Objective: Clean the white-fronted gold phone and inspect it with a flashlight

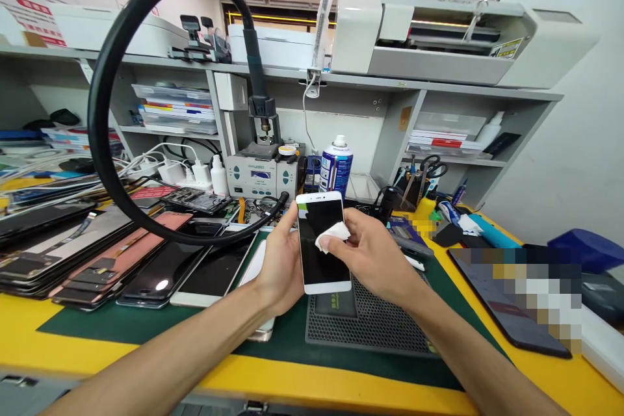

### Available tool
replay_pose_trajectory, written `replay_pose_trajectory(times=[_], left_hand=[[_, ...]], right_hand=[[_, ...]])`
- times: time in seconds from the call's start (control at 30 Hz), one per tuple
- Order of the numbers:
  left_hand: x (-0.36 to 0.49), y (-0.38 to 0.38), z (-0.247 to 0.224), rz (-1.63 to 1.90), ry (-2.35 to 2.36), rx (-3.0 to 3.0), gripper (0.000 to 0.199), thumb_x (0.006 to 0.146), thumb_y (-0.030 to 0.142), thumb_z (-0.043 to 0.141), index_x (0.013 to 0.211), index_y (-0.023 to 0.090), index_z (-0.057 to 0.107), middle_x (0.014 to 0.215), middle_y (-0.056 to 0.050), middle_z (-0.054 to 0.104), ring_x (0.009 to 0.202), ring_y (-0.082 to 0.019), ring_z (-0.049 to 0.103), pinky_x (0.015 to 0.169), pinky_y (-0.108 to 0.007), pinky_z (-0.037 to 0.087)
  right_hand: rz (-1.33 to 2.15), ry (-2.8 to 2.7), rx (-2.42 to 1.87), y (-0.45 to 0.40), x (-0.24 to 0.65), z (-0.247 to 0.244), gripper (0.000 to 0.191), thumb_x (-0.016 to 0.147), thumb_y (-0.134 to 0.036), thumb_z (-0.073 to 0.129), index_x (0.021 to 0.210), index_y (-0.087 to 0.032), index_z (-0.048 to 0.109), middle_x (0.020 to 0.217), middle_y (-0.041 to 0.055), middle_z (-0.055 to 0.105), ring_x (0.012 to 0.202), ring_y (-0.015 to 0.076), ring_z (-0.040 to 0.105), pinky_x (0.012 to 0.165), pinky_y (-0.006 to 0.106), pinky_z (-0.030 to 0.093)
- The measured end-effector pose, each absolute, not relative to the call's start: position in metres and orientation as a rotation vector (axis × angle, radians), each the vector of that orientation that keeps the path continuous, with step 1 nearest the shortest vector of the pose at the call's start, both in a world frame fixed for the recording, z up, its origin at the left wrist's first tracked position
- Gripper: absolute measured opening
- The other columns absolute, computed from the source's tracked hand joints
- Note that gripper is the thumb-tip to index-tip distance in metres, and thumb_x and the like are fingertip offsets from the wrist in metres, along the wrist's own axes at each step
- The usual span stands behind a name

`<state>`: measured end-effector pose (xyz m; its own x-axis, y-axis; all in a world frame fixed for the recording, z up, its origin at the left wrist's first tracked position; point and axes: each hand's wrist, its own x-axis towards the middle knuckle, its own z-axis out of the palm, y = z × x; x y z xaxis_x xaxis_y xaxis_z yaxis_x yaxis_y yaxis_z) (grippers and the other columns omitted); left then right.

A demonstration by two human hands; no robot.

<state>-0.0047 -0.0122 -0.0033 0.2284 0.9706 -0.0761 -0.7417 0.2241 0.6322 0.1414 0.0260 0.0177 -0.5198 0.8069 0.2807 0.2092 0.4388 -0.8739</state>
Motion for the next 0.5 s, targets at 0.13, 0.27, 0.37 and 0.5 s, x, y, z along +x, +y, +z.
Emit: replay_pose_trajectory(times=[0.13,0.27,0.37,0.5], left_hand=[[-0.005,-0.012,-0.004,1.247,0.528,0.545,0.064,0.092,0.066,0.044,0.121,0.015,0.07,0.098,-0.012,0.078,0.091,-0.034,0.072,0.085,-0.045,0.054],[-0.004,-0.014,0.0,1.22,0.533,0.57,0.066,0.093,0.067,0.041,0.117,0.013,0.071,0.093,-0.015,0.077,0.084,-0.032,0.073,0.082,-0.047,0.055],[-0.002,-0.016,0.005,1.186,0.556,0.599,0.074,0.093,0.069,0.035,0.111,0.008,0.072,0.09,-0.018,0.076,0.081,-0.033,0.072,0.083,-0.049,0.055],[0.001,-0.018,0.006,1.207,0.638,0.594,0.076,0.093,0.07,0.034,0.11,0.007,0.072,0.085,-0.019,0.075,0.077,-0.031,0.072,0.082,-0.048,0.056]], right_hand=[[1.229,-2.087,-0.838,0.032,0.156,0.033,0.012,0.09,-0.031,0.061,0.09,-0.02,0.06,0.066,-0.0025,0.056,0.058,0.0145,0.054,0.056,0.027,0.044],[1.485,-2.085,-0.733,0.037,0.165,0.041,0.018,0.092,-0.037,0.059,0.088,-0.019,0.059,0.066,-0.0026,0.055,0.059,0.0142,0.055,0.06,0.029,0.048],[1.539,-2.024,-0.711,0.038,0.164,0.038,0.026,0.092,-0.041,0.06,0.078,-0.018,0.056,0.066,-0.0024,0.053,0.055,0.0132,0.055,0.057,0.029,0.048],[1.436,-1.936,-0.793,0.04,0.156,0.026,0.031,0.089,-0.047,0.064,0.077,-0.02,0.053,0.06,-0.0039,0.051,0.047,0.013,0.051,0.049,0.029,0.047]])
